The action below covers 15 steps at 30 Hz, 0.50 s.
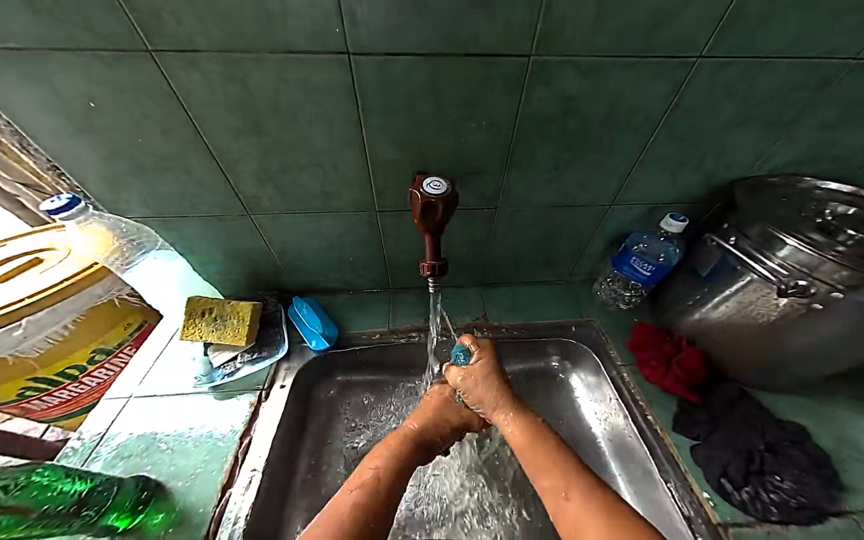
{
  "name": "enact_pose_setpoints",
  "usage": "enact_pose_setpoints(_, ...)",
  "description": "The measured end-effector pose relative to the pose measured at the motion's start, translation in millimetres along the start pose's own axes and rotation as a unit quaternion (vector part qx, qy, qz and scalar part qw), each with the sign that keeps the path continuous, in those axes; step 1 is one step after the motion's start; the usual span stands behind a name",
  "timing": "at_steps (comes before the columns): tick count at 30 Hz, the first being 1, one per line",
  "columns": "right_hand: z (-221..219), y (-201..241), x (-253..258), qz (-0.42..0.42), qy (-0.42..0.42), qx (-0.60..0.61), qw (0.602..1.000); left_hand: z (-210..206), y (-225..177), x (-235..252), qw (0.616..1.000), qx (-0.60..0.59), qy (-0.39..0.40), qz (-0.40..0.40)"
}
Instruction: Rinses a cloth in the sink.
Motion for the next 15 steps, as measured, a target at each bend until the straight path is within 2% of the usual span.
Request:
enact_pose_setpoints(3,4.6,-25.1,6.5,0.009,0.130,0.043,0.991,-3.9,9.5,12.6,0.996,0.078,-0.036,-0.039)
enact_pose_setpoints(5,34.8,-42.6,16.8,-0.004,0.197,0.092,0.976,1.0,18.8,13.0,0.988,0.149,-0.039,0.012)
enact_pose_setpoints(6,59.7,-55.5,24.4,-0.014,0.177,0.111,0.978,5.7,23.2,11.5,0.981,0.187,-0.034,0.032)
enact_pose_setpoints(7,88.9,-71.0,33.1,-0.031,0.116,0.134,0.984,11.2,28.1,9.5,0.973,0.222,-0.033,0.044)
enact_pose_setpoints(9,150.0,-102.4,45.9,-0.063,-0.056,0.180,0.980,24.3,36.5,0.2,0.955,0.282,-0.057,0.077)
enact_pose_setpoints(11,195.3,-140.2,51.5,-0.074,-0.198,0.214,0.954,36.7,41.2,-10.0,0.945,0.303,-0.068,0.104)
enact_pose_setpoints(13,210.6,-170.8,49.2,-0.087,-0.256,0.209,0.940,44.3,47.8,-14.9,0.962,0.248,-0.069,0.089)
enact_pose_setpoints(15,201.0,-178.4,48.3,-0.083,-0.271,0.199,0.938,46.6,50.8,-17.3,0.983,0.150,-0.069,0.080)
Point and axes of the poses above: each hand's wrist, its own x-axis towards the middle knuckle, its own z-axis out of the back of the hand, y = z × x, the point moved 5 cm from there along x, towards the middle knuckle, and after that the axes turned 5 degrees about z, right-handed, at the moved point
